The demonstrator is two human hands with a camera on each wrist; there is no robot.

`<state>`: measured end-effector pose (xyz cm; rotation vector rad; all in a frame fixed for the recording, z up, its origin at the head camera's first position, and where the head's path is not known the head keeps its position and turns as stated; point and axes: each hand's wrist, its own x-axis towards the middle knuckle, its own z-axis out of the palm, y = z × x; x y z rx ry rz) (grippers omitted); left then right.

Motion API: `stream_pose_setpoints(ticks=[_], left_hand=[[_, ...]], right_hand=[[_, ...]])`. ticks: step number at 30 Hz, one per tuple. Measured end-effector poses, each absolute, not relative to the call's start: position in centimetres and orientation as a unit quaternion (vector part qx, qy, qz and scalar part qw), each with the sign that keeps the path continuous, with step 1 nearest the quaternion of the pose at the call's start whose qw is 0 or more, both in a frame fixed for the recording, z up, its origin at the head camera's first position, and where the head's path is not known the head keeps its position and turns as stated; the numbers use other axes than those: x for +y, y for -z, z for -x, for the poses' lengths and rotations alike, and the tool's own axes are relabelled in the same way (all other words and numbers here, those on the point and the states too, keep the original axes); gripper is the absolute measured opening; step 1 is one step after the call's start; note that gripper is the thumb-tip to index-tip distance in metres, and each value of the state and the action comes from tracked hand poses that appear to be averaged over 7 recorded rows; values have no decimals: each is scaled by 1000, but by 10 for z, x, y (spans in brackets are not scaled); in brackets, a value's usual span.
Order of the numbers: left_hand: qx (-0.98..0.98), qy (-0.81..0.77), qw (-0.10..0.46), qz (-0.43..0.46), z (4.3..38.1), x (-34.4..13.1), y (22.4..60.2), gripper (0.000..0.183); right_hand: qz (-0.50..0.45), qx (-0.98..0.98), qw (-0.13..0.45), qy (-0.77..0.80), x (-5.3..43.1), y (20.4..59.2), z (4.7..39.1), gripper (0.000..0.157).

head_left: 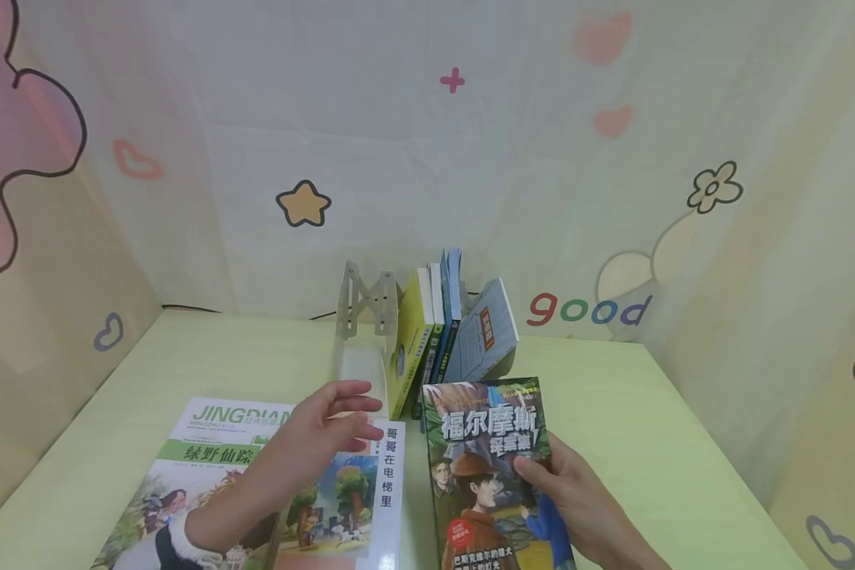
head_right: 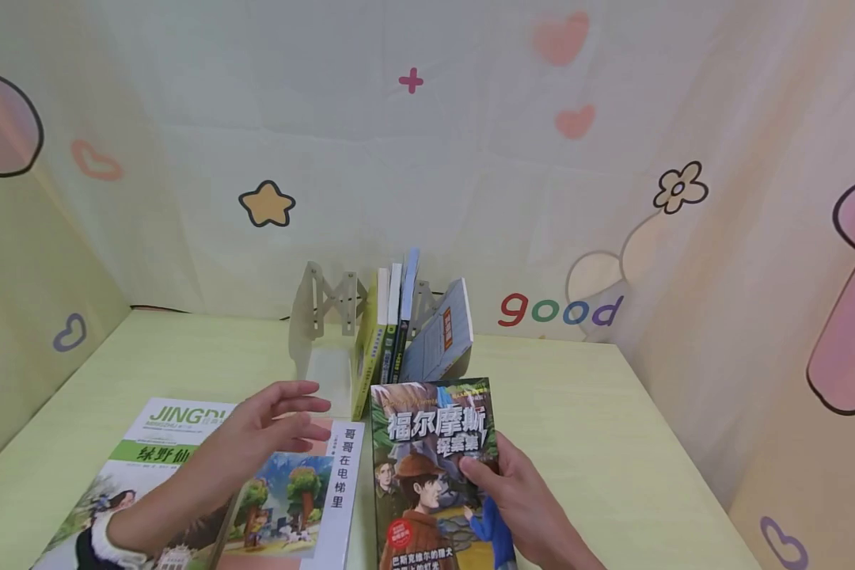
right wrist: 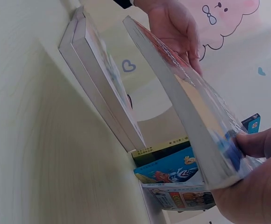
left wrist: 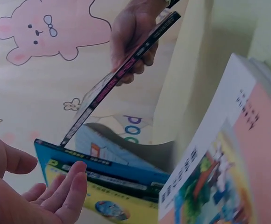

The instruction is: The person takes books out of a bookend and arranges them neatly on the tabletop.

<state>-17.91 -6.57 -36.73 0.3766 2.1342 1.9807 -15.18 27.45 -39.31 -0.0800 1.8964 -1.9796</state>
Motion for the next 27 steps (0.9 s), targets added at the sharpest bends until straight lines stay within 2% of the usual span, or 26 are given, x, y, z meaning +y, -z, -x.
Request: stream_pose_setpoints(ticks=[5,14,19,27], left_hand=[[757,-642,56,-106,186,-80,350,43],[821,-553,-63,-125,211,-101,328,42],[822,-553,-71,-116,230,-103,322,44],[818,-564,-52,-100,265,-100,321,51]], right_hand=[[19,667,203,716,283,392,149,71],[-9,662,198,722,297,389,145,71],[-21,665,199,720,307,391,144,72],[-74,692,179,695,323,391,141,74]])
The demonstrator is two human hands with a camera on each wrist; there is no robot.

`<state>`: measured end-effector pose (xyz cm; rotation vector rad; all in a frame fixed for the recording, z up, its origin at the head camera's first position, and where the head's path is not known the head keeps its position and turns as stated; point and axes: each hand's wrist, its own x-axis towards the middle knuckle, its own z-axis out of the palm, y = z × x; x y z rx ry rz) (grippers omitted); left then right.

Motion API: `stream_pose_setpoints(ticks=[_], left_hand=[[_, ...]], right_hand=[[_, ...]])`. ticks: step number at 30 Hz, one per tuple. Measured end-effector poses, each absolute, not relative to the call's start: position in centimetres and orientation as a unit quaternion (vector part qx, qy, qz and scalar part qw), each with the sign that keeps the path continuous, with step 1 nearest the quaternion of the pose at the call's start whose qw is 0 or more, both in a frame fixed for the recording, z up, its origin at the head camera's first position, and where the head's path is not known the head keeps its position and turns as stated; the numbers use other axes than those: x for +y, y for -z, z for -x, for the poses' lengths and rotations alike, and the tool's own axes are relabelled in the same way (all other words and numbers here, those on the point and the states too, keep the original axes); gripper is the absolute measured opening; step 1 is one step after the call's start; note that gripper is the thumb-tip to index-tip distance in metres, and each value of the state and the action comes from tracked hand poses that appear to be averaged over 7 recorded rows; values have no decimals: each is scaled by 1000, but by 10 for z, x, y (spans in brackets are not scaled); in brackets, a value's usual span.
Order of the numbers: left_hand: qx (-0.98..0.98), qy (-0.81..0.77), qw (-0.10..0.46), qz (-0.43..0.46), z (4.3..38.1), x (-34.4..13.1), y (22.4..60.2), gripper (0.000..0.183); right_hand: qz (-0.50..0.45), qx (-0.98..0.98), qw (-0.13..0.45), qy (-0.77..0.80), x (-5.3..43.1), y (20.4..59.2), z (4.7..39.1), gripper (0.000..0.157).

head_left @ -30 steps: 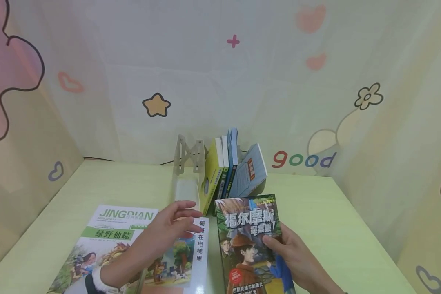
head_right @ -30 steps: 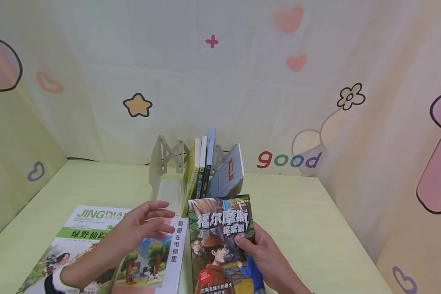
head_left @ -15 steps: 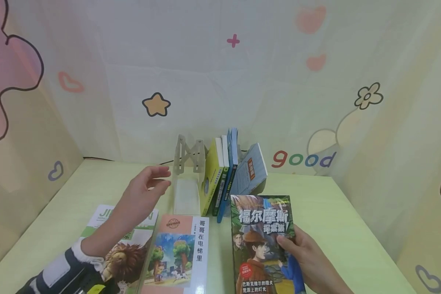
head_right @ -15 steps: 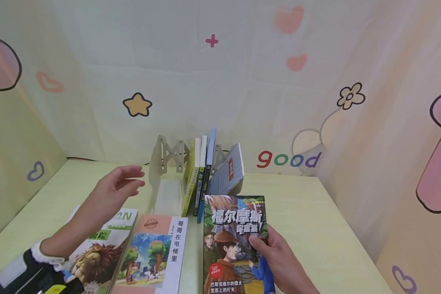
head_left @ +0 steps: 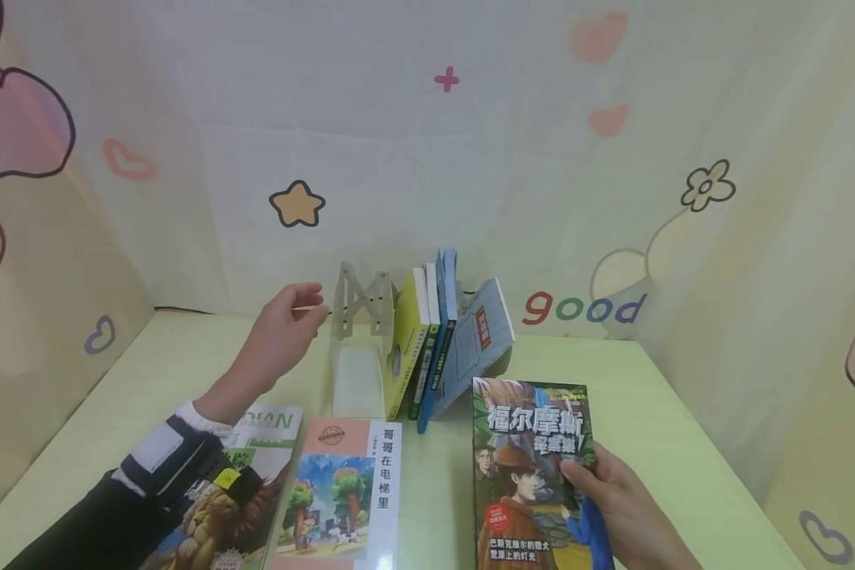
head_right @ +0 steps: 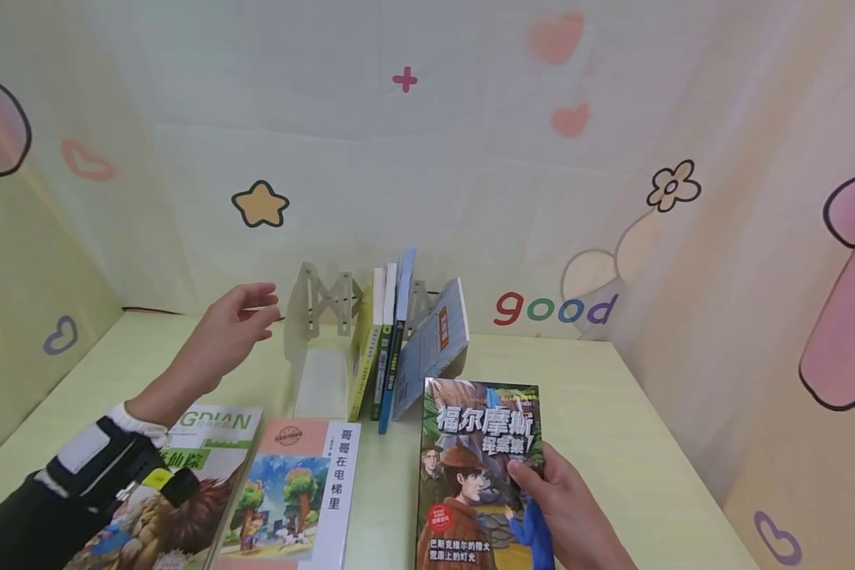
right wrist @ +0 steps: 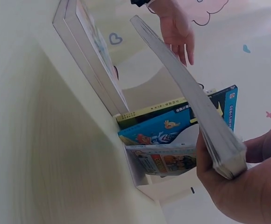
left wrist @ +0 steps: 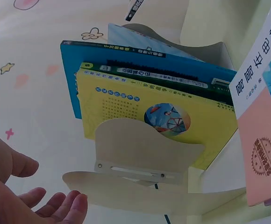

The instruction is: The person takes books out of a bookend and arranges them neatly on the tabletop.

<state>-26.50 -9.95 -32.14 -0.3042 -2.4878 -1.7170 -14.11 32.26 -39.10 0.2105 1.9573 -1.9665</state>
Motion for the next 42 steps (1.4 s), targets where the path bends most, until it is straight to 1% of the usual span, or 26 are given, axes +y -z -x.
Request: stream_pose_setpoints(ticks=[6,14,19,25,31,37,42], left_hand=[[-823,561,31,84,285,-96,325,53],[-826,558,10,77,301,-92,332,54],[-822,565,2,80,303,-90,333,52],[-812,576,-9,88,302,-90,335,52],[-807,583,-11,90,301,-91,338,53],[-801,592,-12,86,300,-89,338,53],[-799,597,-17,76,299,-88,337,54]], right_hand=[[-80,709,165,681,333,392,139,71],[-79,691,165,700,343,391,136,72],[-73,679,164,712,345,391,136,70],[-93,689,156,702,348,393,136,70],[-80,683,171,705,350,396,137,68],[-60,684,185,703,352,401,138,70],[-56,680,199,703,350,405,138,69]])
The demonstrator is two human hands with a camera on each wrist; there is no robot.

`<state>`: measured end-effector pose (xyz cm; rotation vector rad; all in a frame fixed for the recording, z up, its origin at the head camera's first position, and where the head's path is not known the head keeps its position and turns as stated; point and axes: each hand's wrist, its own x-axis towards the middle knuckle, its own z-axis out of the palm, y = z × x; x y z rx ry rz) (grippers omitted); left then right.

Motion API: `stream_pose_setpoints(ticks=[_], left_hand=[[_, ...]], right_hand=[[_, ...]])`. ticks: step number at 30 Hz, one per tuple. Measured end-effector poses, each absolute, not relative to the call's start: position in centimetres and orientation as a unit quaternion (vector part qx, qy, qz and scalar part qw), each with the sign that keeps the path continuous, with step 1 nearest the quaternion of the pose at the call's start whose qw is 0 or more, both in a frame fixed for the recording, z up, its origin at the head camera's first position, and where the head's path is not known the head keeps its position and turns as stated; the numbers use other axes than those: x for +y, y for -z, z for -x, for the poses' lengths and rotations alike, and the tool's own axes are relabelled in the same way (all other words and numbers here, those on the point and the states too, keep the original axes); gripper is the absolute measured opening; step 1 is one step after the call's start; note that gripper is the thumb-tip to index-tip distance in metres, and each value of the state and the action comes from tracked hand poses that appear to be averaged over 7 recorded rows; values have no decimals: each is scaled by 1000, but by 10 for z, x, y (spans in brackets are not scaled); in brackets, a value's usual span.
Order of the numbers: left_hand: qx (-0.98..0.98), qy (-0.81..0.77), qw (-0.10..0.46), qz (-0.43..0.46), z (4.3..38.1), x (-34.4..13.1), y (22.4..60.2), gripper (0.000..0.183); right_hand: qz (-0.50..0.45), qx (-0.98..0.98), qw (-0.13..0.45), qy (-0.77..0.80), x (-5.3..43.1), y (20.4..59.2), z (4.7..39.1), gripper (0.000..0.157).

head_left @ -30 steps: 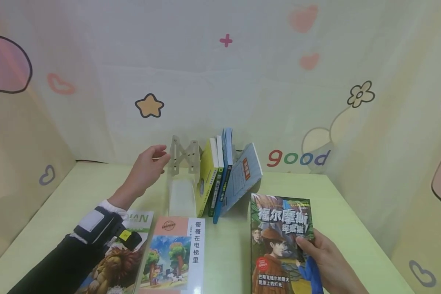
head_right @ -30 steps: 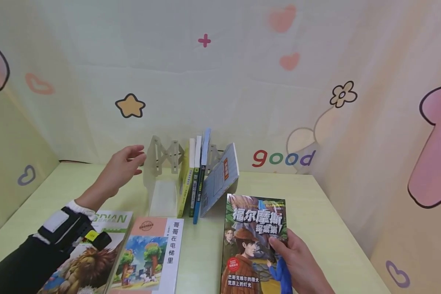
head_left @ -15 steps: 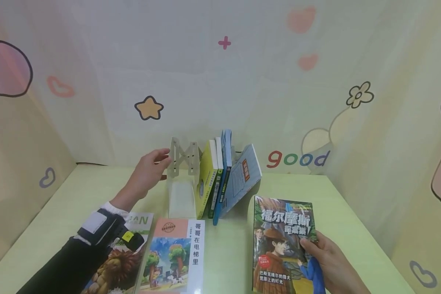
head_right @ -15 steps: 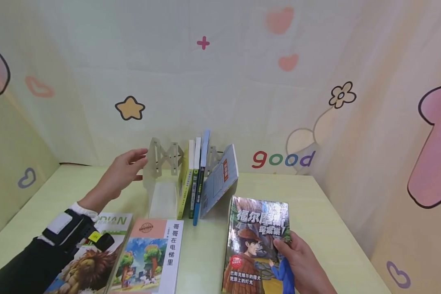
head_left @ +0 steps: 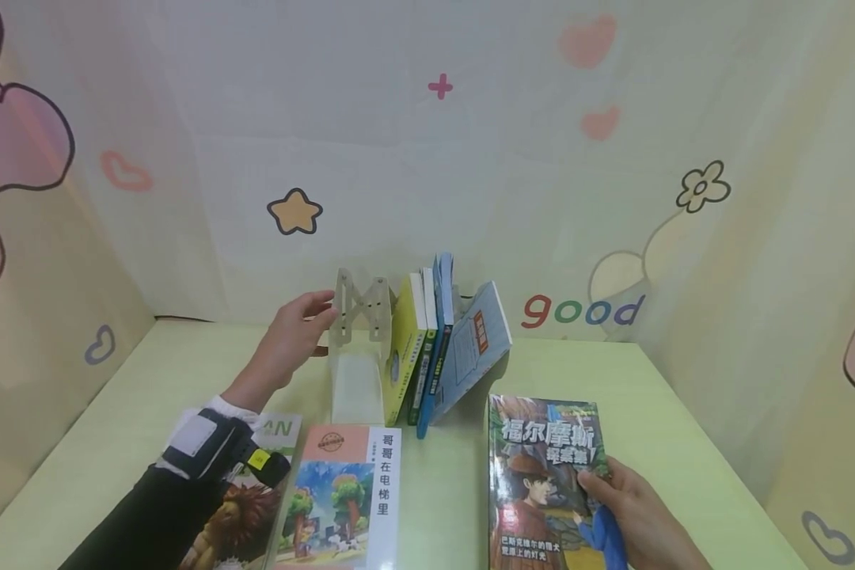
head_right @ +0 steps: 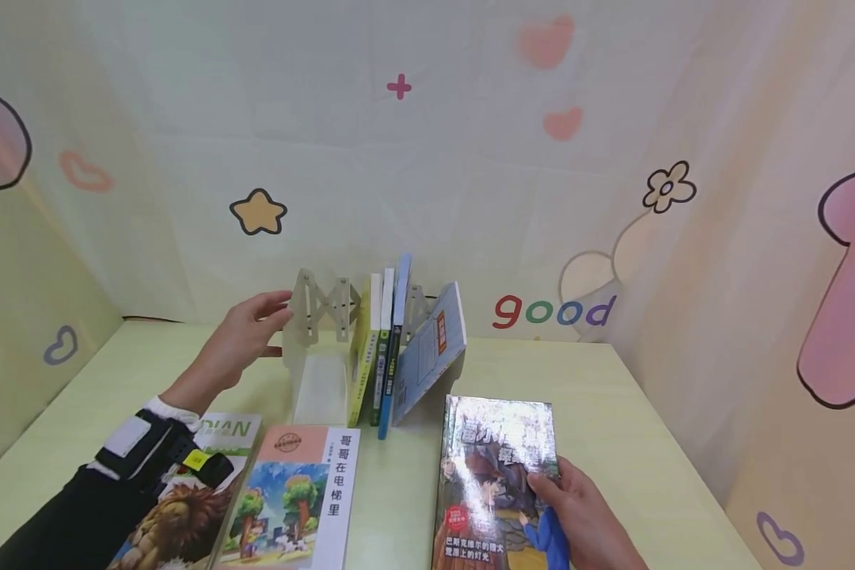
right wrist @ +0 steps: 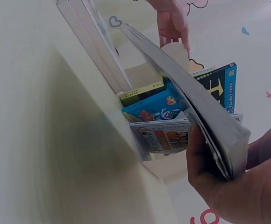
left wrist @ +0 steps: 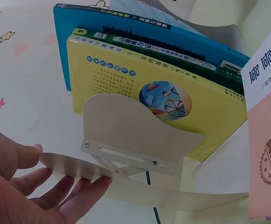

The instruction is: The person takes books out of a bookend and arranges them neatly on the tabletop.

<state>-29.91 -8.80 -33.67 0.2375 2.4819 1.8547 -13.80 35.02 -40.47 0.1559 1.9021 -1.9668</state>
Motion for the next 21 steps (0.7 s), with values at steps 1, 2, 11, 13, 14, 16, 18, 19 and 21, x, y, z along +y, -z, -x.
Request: stream_pose_setpoints(ticks=[1,2,11,13,14,16,18,19,21], left_hand=[[798,-597,17,-76,299,-88,337,53],[797,-598,17,-76,299,-88,337,53],[800,-594,8,-89,298,-88,337,53],[799,-595,10,-89,298,-88,337,53],[798,-595,11,-89,298,-88,338,53],[797,-598,12,-88,299,-89,338,53],[795,-600,13,-88,299,-89,339,53],[794,-601,14,-88,299,-89,339,54],[793,-602,13,-88,299,-89,340,54]], right_hand=[[-57,679,202,704,349,405,138,69],[-57,679,205,703,348,406,138,70],[-24,692,216,689,336,418,140,66],[-19,695,218,685,332,422,140,65],[-18,696,221,683,330,424,140,64],[-16,695,227,682,326,427,140,64],[-9,695,238,678,323,429,141,63],[-5,694,244,677,321,430,142,63],[-4,688,258,678,317,431,143,64]])
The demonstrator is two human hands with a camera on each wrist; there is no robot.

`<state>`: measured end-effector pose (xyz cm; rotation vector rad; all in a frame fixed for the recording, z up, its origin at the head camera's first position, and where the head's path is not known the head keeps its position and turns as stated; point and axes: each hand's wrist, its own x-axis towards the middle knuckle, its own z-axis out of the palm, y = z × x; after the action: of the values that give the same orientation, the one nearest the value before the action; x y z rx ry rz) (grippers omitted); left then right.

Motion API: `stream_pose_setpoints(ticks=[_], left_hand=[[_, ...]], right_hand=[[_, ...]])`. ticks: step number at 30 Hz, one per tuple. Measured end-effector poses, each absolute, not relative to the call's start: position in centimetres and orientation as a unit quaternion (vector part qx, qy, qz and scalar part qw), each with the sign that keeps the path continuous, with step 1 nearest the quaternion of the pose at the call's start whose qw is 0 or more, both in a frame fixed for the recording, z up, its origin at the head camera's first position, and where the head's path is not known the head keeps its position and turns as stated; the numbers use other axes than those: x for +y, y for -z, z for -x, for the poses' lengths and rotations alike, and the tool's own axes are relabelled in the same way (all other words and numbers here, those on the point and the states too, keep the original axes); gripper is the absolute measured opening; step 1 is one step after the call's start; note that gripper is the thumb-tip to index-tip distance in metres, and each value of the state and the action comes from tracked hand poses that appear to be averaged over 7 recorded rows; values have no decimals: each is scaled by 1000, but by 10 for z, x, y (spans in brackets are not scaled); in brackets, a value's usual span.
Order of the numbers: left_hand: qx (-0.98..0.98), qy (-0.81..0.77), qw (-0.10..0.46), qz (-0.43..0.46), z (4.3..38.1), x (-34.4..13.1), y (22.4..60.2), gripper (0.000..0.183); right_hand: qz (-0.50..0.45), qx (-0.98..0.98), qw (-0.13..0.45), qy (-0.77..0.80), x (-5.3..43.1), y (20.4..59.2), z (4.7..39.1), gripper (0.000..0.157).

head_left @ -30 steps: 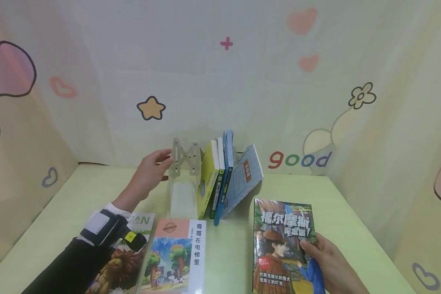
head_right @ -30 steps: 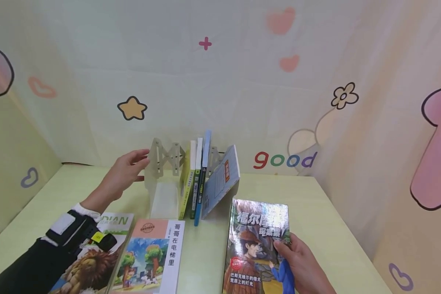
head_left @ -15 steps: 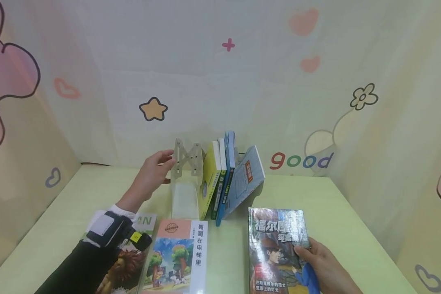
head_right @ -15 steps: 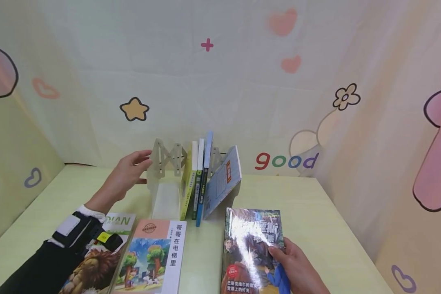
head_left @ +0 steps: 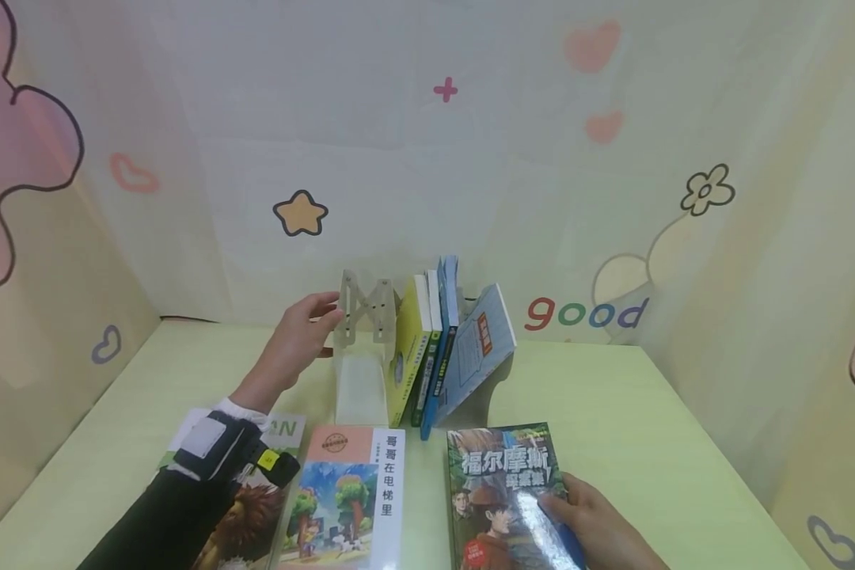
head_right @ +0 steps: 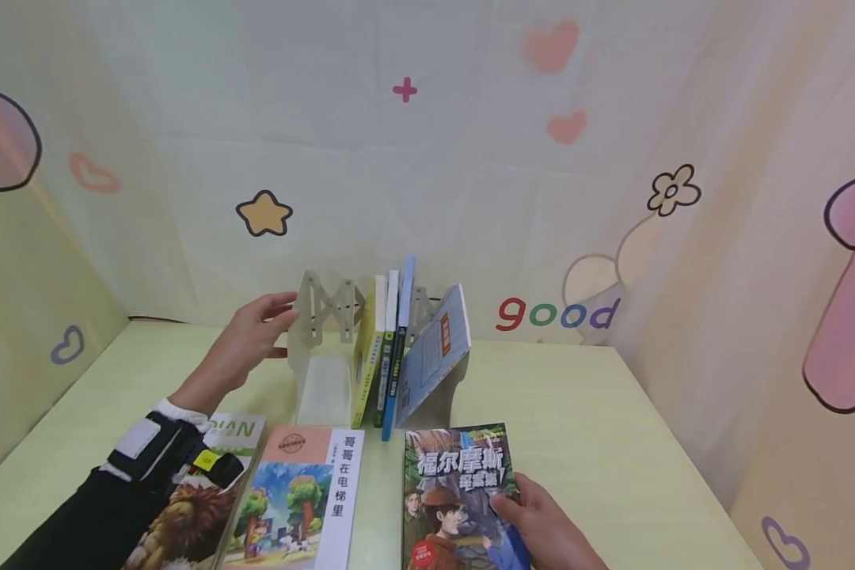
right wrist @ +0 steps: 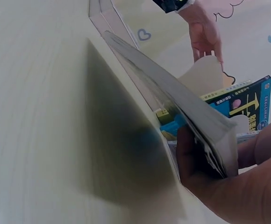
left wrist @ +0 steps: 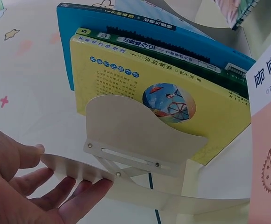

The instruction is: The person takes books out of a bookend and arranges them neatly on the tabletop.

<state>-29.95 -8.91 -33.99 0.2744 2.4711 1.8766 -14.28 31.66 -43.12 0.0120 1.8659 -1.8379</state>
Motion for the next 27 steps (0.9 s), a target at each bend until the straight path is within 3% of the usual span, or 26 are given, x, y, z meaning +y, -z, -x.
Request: stream_pose_setpoints(ticks=[16,27], left_hand=[[790,-607,12,-82,301,-89,340,53],[790,-608,10,-77,302,-90,340,53]], right_hand=[[-9,689,293,663,297,437,152,57],[-2,670,326,667,300,452,165,66]])
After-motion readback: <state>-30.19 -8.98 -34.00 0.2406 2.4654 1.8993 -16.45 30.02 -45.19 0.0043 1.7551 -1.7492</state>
